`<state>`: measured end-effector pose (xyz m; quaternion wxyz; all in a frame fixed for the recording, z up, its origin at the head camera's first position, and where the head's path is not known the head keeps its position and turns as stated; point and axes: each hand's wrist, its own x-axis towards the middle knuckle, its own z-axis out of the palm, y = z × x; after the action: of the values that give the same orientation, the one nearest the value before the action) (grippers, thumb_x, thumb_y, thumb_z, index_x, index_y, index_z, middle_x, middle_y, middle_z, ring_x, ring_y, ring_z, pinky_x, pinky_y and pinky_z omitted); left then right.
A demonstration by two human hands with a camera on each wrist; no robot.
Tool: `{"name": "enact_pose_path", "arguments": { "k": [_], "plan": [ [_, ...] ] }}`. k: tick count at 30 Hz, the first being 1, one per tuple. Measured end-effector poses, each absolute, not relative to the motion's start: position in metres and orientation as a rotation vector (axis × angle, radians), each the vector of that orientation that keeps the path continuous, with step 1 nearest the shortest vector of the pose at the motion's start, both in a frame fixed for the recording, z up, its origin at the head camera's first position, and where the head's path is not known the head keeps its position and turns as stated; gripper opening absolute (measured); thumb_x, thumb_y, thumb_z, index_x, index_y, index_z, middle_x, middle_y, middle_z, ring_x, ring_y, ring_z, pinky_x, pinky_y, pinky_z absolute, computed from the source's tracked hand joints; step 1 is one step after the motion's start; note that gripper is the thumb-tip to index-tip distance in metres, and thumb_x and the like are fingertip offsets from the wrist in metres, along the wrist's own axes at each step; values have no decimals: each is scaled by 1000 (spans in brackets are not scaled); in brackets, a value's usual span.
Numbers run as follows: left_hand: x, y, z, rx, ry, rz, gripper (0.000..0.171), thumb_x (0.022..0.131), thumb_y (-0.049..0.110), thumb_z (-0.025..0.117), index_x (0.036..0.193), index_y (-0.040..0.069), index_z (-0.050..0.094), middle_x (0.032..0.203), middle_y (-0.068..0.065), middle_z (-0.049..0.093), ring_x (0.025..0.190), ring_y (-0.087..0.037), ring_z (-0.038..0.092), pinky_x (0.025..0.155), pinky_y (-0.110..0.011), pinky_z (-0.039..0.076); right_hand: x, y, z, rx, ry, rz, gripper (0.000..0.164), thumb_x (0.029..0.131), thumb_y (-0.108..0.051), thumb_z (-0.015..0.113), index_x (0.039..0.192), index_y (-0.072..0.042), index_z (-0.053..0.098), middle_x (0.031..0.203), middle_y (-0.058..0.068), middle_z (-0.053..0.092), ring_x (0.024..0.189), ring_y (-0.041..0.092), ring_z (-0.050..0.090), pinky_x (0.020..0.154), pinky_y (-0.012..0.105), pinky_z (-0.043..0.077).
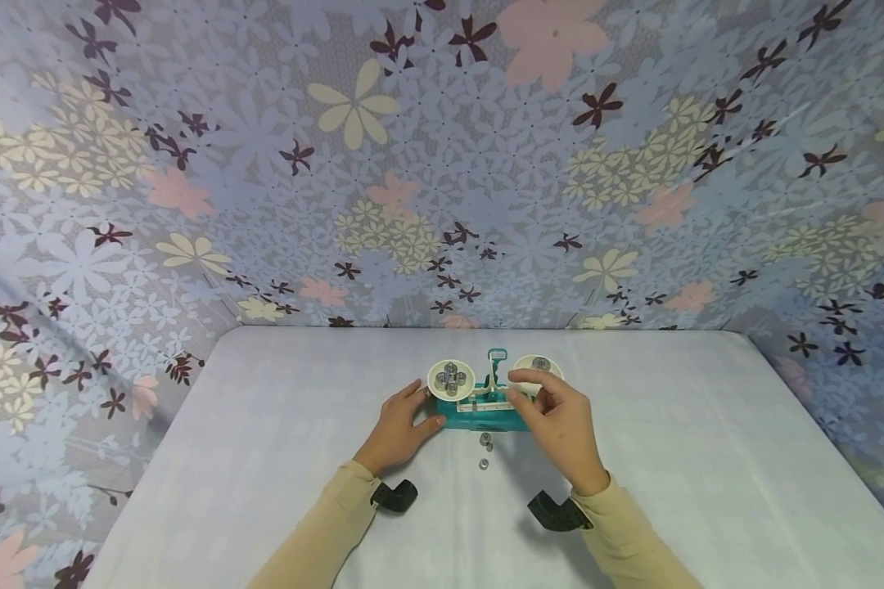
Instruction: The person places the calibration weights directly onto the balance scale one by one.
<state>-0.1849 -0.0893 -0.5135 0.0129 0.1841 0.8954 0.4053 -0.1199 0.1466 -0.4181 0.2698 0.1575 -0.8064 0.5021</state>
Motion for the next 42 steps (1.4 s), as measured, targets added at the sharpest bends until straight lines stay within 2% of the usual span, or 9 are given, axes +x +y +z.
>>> {"name": "enact_pose_path", "arguments": {
  "k": [4,8,15,18,23,25,30,35,42],
  "plan": [
    [-184,-90,-514,581,2798,1261,62,99,36,64,148,2,48,155,-24,38,146,-42,29,118,-62,22,-126,148,-434,413,-2210,1344,24,85,4,77,106,-5,76,51,-2,35,48,-2,26,42,21,25],
    [-184,-90,-514,583,2801,1261,61,99,35,64,148,1,48,155,-24,38,146,-42,30,118,-62,23,-132,150,-450,433,-2235,1335,25,84,2,79,108,-5,75,52,-4,37,48,0,29,41,21,26],
    [-184,-89,-513,567,2794,1259,62,99,36,64,148,2,48,156,-23,37,146,-43,30,118,-62,23,-130,147,-456,485,-2262,1408,25,87,-8,79,111,-10,76,53,-7,40,47,2,32,40,21,30],
    [-184,-89,-514,565,2793,1262,62,99,36,64,148,1,47,156,-24,37,145,-43,30,117,-62,24,-130,145,-458,485,-2292,1436,23,88,-10,79,111,-11,76,56,-6,45,47,2,34,41,21,30],
    [-184,-89,-514,571,2795,1264,62,99,36,64,148,1,47,156,-24,38,146,-43,30,118,-62,24,-131,144,-462,502,-2331,1454,22,88,-10,78,110,-11,76,76,1,67,48,3,36,41,21,33],
    [-184,-90,-514,575,2797,1260,62,99,36,64,148,2,47,155,-24,38,146,-43,30,118,-62,23,-131,143,-464,506,-2363,1447,22,88,-10,79,110,-10,76,75,1,66,48,4,37,41,21,33],
    [-185,-90,-514,571,2797,1260,63,99,38,64,148,2,47,155,-24,38,146,-42,30,118,-62,23,-133,141,-466,497,-2463,1390,21,87,-9,80,108,-11,78,57,-3,48,49,4,38,43,21,34],
    [-185,-90,-514,557,2793,1261,63,99,38,64,148,3,48,156,-24,37,145,-43,30,117,-62,24,-135,141,-471,495,-2523,1333,23,86,-8,80,109,-11,78,56,-8,47,48,4,39,42,21,34],
    [-186,-89,-515,549,2793,1259,61,99,36,64,148,3,48,156,-23,37,146,-43,30,118,-61,24,-137,144,-477,482,-2576,1313,21,86,-6,79,108,-9,78,61,-6,55,47,3,37,42,21,34]
  ]
}}
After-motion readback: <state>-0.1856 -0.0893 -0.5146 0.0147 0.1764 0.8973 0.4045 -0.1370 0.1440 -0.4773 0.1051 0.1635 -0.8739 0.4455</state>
